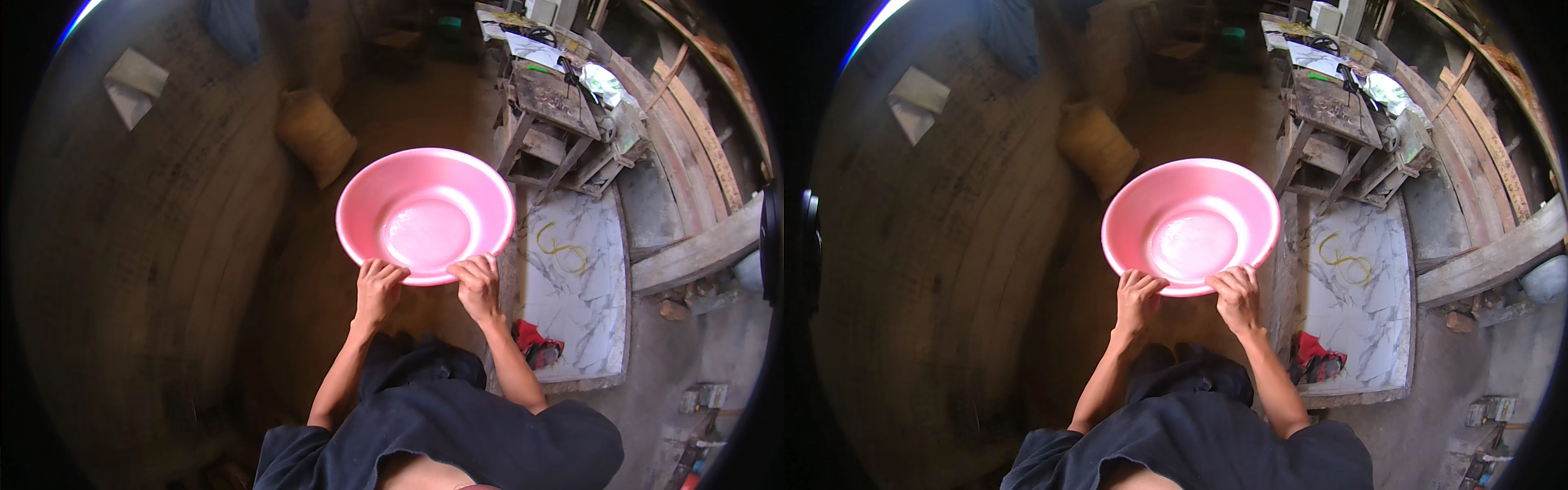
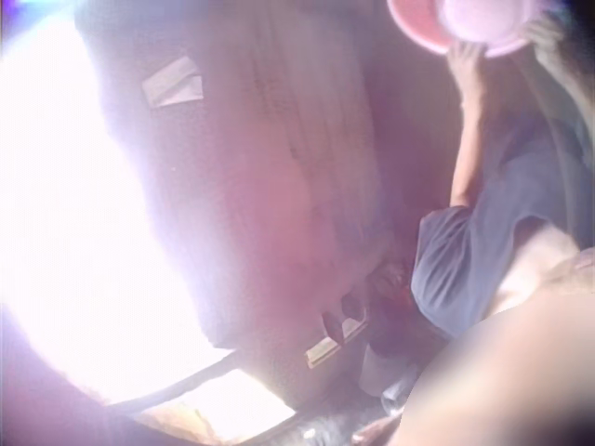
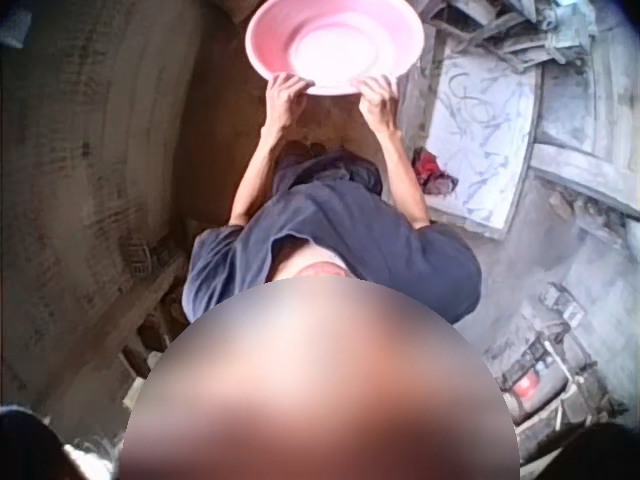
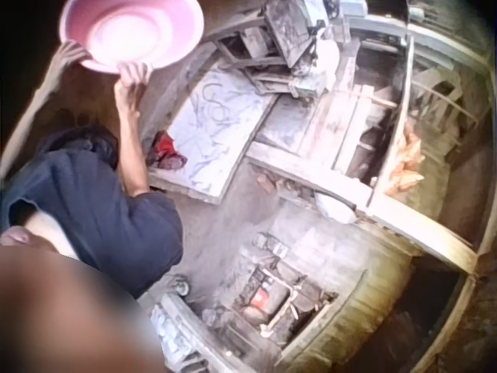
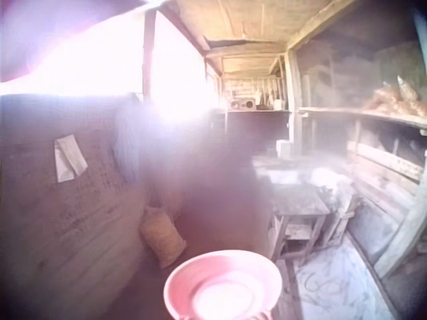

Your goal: The person rinses a pink basin with water, walks to a workspace, picks up a knife, and then removes a piece of dough from a plastic bag.

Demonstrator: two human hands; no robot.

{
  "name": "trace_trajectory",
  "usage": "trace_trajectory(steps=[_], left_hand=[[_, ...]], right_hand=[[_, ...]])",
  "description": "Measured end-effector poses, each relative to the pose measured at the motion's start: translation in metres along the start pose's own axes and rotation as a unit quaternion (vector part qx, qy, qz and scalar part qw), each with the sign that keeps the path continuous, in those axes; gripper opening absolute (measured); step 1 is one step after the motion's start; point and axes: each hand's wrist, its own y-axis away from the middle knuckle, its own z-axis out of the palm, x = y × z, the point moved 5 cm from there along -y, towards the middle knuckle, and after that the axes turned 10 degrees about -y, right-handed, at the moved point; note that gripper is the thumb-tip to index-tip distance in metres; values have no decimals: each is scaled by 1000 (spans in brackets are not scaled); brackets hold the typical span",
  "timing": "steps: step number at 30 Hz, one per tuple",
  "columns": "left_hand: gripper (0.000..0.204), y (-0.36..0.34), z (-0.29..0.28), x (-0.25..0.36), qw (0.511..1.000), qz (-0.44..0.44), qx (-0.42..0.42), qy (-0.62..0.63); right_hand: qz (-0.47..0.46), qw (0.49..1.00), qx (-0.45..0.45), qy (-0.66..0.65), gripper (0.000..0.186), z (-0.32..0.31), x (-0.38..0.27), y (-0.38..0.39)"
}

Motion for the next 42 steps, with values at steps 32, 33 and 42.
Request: trace_trajectory(steps=[32,33,42], left_hand=[[25,-336,190,-105,924,320,-128,168],[25,-345,197,-104,921,324,-124,179],[28,-430,248,-86,886,381,-131,231]], right_hand=[[235,909,261,223,17,59,197,-178],[234,906,271,225,17,56,205,-182],[262,876,283,288,17,34,254,-227]])
